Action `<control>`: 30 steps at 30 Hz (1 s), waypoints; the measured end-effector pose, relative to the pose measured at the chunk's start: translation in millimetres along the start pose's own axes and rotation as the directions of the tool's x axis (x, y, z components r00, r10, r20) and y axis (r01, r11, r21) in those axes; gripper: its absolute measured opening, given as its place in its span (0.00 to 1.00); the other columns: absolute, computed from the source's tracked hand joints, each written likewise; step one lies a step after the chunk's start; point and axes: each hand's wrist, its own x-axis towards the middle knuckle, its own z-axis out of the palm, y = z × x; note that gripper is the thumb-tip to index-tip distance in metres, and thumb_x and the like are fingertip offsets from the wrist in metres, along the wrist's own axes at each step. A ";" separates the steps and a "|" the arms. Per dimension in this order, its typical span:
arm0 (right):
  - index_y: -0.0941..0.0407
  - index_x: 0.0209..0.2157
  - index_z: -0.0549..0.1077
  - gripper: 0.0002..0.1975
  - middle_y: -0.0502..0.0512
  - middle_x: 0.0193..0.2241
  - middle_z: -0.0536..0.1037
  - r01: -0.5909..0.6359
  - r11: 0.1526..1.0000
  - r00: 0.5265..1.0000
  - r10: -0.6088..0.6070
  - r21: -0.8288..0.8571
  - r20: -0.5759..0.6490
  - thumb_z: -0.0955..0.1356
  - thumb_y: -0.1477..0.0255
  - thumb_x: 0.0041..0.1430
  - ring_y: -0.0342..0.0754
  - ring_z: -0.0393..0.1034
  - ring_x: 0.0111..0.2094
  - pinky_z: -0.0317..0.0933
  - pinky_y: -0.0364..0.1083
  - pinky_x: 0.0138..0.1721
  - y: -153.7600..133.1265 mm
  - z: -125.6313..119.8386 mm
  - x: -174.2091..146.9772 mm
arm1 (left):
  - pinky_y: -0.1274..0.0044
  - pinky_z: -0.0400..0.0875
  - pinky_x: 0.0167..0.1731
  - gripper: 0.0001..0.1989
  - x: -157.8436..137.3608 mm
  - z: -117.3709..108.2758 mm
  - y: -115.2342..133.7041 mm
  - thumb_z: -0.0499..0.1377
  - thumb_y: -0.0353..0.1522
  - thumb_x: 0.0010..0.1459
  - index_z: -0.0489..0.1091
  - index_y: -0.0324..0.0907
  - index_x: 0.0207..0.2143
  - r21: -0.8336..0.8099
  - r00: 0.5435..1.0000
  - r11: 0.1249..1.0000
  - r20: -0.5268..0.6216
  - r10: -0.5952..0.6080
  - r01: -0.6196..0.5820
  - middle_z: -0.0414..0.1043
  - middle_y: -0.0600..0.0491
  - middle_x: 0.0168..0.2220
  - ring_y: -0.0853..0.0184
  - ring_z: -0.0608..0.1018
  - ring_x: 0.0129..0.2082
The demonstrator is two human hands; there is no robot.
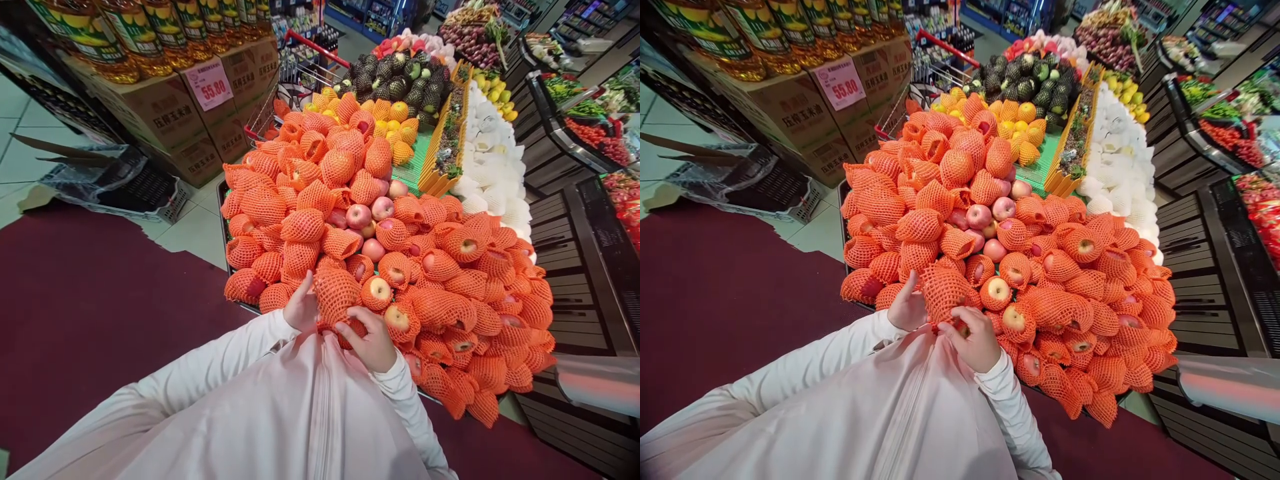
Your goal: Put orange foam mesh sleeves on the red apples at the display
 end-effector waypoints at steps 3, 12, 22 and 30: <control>0.54 0.36 0.67 0.17 0.53 0.34 0.73 -0.028 0.997 0.964 0.006 -0.077 -0.264 0.74 0.62 0.50 0.50 0.70 0.38 0.68 0.50 0.41 2.6 -1.0 -0.1 | 0.65 0.70 0.47 0.34 -3.1 -0.1 -0.6 0.66 0.50 0.45 0.68 0.39 0.49 0.099 0.994 0.992 0.079 0.072 -0.080 0.75 0.43 0.46 0.53 0.76 0.48; 0.55 0.59 0.56 0.44 0.63 0.57 0.66 0.003 0.998 1.000 -0.003 -0.070 -0.005 0.75 0.69 0.40 0.58 0.63 0.59 0.58 0.57 0.60 23.8 10.3 -5.6 | 0.61 0.65 0.55 0.36 -7.0 -5.9 -7.1 0.63 0.43 0.55 0.56 0.41 0.62 0.731 0.969 0.649 0.242 0.040 -0.209 0.71 0.43 0.53 0.55 0.73 0.53; 0.58 0.62 0.57 0.39 0.70 0.62 0.58 -0.470 0.650 0.826 0.085 -0.597 -0.557 0.71 0.68 0.48 0.69 0.53 0.61 0.48 0.69 0.58 76.0 -70.8 25.3 | 0.63 0.67 0.54 0.31 -4.5 -35.3 -4.7 0.55 0.46 0.61 0.56 0.43 0.63 0.964 0.963 0.060 0.253 0.089 -0.259 0.56 0.40 0.62 0.54 0.70 0.56; 0.56 0.65 0.54 0.49 0.73 0.64 0.56 -0.502 0.526 0.865 0.287 -0.686 -0.412 0.69 0.46 0.47 0.74 0.50 0.62 0.43 0.76 0.55 86.5 -82.1 27.3 | 0.62 0.67 0.54 0.29 -2.1 -45.2 -11.6 0.55 0.46 0.61 0.60 0.44 0.60 0.955 0.953 0.037 0.289 0.089 -0.293 0.56 0.40 0.62 0.53 0.69 0.56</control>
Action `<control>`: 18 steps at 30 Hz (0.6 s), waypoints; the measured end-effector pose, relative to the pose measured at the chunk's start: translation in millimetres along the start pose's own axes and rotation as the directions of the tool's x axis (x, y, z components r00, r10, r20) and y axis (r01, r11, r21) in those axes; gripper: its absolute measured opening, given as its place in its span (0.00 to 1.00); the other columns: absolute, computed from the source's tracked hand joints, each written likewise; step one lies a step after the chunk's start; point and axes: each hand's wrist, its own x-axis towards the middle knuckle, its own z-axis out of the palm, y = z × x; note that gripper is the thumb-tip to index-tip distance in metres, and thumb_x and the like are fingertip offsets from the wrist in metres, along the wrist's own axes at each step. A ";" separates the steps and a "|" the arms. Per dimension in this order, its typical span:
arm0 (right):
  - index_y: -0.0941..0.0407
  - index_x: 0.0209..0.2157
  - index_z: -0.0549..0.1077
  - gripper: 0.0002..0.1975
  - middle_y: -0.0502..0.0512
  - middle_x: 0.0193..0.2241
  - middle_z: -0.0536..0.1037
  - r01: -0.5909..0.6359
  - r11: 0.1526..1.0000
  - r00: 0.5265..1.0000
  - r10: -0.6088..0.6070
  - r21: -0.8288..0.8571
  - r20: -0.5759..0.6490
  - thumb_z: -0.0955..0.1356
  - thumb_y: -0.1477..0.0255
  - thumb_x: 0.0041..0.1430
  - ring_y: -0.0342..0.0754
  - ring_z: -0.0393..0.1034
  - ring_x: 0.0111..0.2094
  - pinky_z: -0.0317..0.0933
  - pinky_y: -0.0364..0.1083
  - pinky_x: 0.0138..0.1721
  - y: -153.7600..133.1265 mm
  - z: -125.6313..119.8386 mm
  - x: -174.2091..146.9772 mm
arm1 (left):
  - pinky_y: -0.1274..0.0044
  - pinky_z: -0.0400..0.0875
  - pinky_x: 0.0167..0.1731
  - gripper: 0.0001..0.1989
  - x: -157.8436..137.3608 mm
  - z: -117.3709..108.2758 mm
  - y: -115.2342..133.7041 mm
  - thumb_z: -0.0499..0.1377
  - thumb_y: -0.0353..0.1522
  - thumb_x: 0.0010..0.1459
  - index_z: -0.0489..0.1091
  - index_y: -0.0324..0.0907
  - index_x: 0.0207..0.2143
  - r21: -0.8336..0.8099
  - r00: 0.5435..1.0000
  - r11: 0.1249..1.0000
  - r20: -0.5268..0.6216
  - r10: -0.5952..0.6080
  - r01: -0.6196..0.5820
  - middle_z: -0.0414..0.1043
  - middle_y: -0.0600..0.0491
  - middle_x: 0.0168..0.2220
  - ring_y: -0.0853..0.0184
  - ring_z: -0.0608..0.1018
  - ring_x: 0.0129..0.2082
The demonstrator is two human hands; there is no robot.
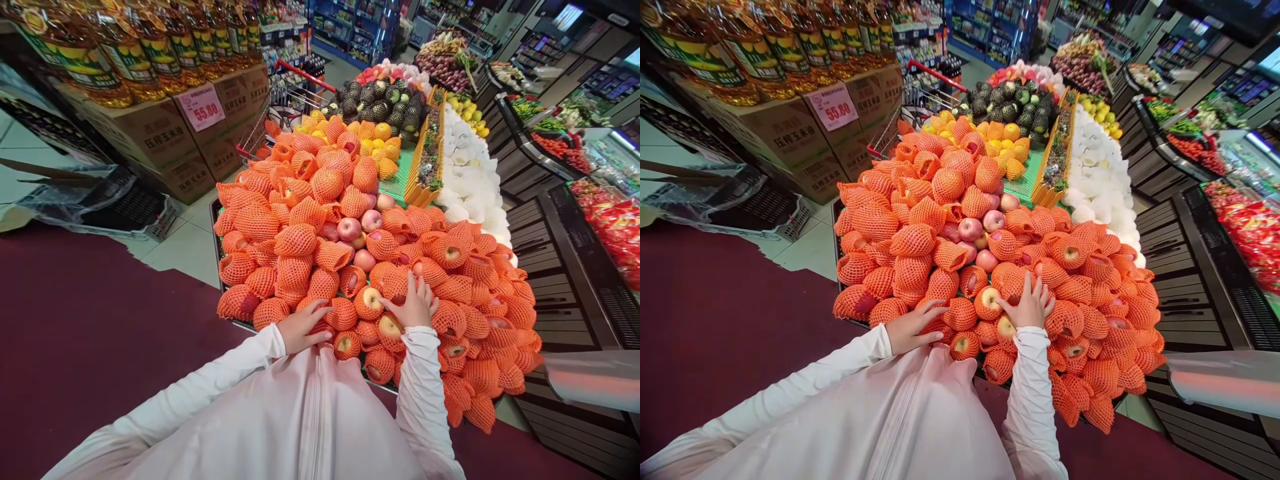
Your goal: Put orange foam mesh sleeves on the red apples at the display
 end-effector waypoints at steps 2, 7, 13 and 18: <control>0.56 0.65 0.56 0.50 0.73 0.65 0.53 0.010 1.000 0.997 -0.008 0.019 -0.071 0.69 0.45 0.46 0.74 0.49 0.63 0.46 0.74 0.55 -2.1 -9.4 -4.7 | 0.62 0.66 0.55 0.29 -0.3 -1.7 1.0 0.55 0.45 0.61 0.59 0.44 0.61 0.002 1.000 1.000 -0.010 0.013 -0.013 0.56 0.41 0.62 0.54 0.69 0.57; 0.56 0.55 0.71 0.30 0.66 0.60 0.65 0.228 0.971 0.972 -0.221 0.079 -0.082 0.68 0.53 0.56 0.64 0.58 0.60 0.52 0.64 0.58 6.9 -16.3 -12.1 | 0.60 0.65 0.56 0.29 -1.9 -0.9 6.4 0.54 0.45 0.62 0.58 0.42 0.61 0.024 0.999 1.000 0.030 -0.019 0.018 0.55 0.39 0.63 0.51 0.67 0.58; 0.57 0.52 0.73 0.24 0.66 0.57 0.70 0.349 0.925 0.934 -0.330 0.153 -0.133 0.68 0.57 0.59 0.61 0.63 0.57 0.57 0.63 0.56 16.1 -11.2 -16.4 | 0.61 0.62 0.59 0.23 -9.5 8.8 20.8 0.53 0.41 0.63 0.62 0.43 0.58 -0.029 1.000 1.000 -0.031 -0.002 0.001 0.56 0.42 0.63 0.54 0.65 0.61; 0.55 0.46 0.74 0.13 0.62 0.49 0.75 0.503 0.807 0.848 -0.392 0.310 -0.356 0.68 0.69 0.60 0.56 0.67 0.51 0.62 0.60 0.53 2.1 -14.4 -28.6 | 0.66 0.64 0.57 0.16 -20.3 20.6 28.3 0.51 0.38 0.65 0.69 0.45 0.52 -0.162 0.981 0.987 -0.193 -0.009 -0.022 0.66 0.45 0.56 0.59 0.70 0.55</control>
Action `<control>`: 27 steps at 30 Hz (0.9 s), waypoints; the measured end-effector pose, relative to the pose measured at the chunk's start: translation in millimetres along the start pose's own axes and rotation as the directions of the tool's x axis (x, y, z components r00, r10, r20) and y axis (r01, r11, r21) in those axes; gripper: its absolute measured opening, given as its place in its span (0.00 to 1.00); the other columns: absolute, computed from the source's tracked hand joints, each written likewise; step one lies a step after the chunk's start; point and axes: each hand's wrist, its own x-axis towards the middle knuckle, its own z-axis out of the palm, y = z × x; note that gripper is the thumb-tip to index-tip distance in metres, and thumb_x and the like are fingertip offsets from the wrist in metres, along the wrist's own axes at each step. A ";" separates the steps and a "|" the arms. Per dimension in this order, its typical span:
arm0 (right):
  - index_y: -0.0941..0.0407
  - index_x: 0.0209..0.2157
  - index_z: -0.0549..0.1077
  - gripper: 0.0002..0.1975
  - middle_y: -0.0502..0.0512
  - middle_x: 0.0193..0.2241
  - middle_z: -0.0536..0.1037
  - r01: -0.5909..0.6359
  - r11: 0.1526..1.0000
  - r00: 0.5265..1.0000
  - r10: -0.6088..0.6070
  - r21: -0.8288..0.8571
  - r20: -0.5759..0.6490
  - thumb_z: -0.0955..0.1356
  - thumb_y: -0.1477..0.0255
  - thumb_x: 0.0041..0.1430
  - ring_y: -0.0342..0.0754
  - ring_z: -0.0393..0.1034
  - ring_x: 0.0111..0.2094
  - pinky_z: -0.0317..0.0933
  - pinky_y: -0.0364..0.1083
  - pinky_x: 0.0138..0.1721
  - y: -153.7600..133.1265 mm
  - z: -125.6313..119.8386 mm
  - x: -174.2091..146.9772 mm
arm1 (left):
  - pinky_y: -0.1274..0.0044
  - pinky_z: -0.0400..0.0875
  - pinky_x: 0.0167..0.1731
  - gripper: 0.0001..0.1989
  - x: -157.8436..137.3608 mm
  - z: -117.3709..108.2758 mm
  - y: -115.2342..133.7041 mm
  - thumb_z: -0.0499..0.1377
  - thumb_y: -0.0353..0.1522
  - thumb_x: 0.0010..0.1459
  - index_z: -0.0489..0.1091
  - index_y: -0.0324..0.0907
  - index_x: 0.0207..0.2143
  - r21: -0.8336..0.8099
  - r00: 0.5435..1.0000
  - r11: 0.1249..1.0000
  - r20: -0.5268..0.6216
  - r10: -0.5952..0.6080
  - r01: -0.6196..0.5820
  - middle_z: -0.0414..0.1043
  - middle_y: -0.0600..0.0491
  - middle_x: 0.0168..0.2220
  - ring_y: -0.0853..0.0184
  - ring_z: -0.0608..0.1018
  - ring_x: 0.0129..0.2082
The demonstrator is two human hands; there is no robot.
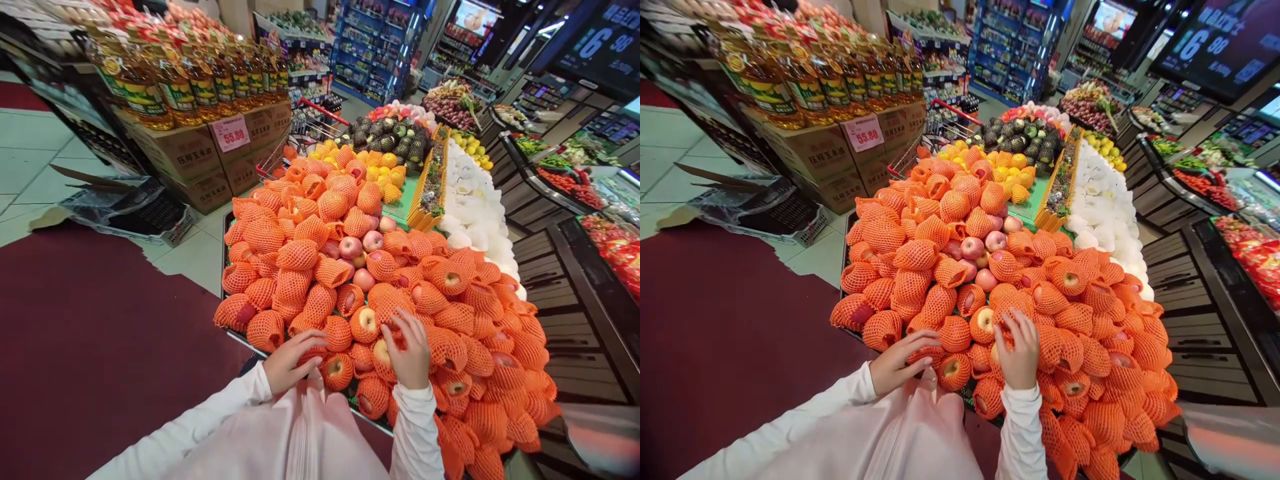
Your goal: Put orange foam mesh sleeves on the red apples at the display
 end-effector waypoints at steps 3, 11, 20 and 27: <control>0.54 0.43 0.74 0.09 0.58 0.40 0.79 0.111 0.977 0.994 -0.113 0.180 0.004 0.67 0.76 0.61 0.52 0.72 0.44 0.66 0.54 0.47 -11.4 13.2 -5.7 | 0.70 0.69 0.51 0.15 -5.2 10.6 -1.8 0.50 0.37 0.66 0.71 0.43 0.47 -0.086 0.998 0.996 -0.058 -0.035 0.030 0.72 0.46 0.48 0.62 0.74 0.48; 0.54 0.37 0.74 0.06 0.53 0.34 0.79 0.129 0.891 0.843 -0.330 0.436 0.424 0.65 0.75 0.63 0.49 0.71 0.37 0.65 0.49 0.40 -65.5 69.7 -19.2 | 0.75 0.68 0.46 0.12 -23.3 20.6 -5.3 0.51 0.35 0.66 0.72 0.41 0.42 -0.165 0.990 0.986 -0.140 -0.024 0.001 0.74 0.48 0.41 0.65 0.75 0.43; 0.55 0.36 0.73 0.08 0.53 0.34 0.78 0.165 0.891 0.789 -0.377 0.423 0.486 0.62 0.74 0.65 0.48 0.70 0.37 0.62 0.47 0.41 -147.3 94.4 -18.2 | 0.76 0.68 0.39 0.15 -73.4 -24.7 -19.7 0.51 0.38 0.66 0.71 0.39 0.32 -0.200 0.953 0.979 -0.301 -0.035 -0.027 0.73 0.50 0.34 0.66 0.74 0.35; 0.55 0.35 0.74 0.06 0.52 0.34 0.79 0.277 0.893 0.716 -0.437 0.354 0.544 0.64 0.74 0.63 0.47 0.71 0.36 0.61 0.45 0.39 -272.0 154.9 -49.8 | 0.76 0.69 0.41 0.13 -189.0 -120.9 -39.0 0.50 0.37 0.64 0.73 0.42 0.37 0.019 0.991 0.997 -0.109 -0.073 0.075 0.74 0.49 0.38 0.64 0.76 0.39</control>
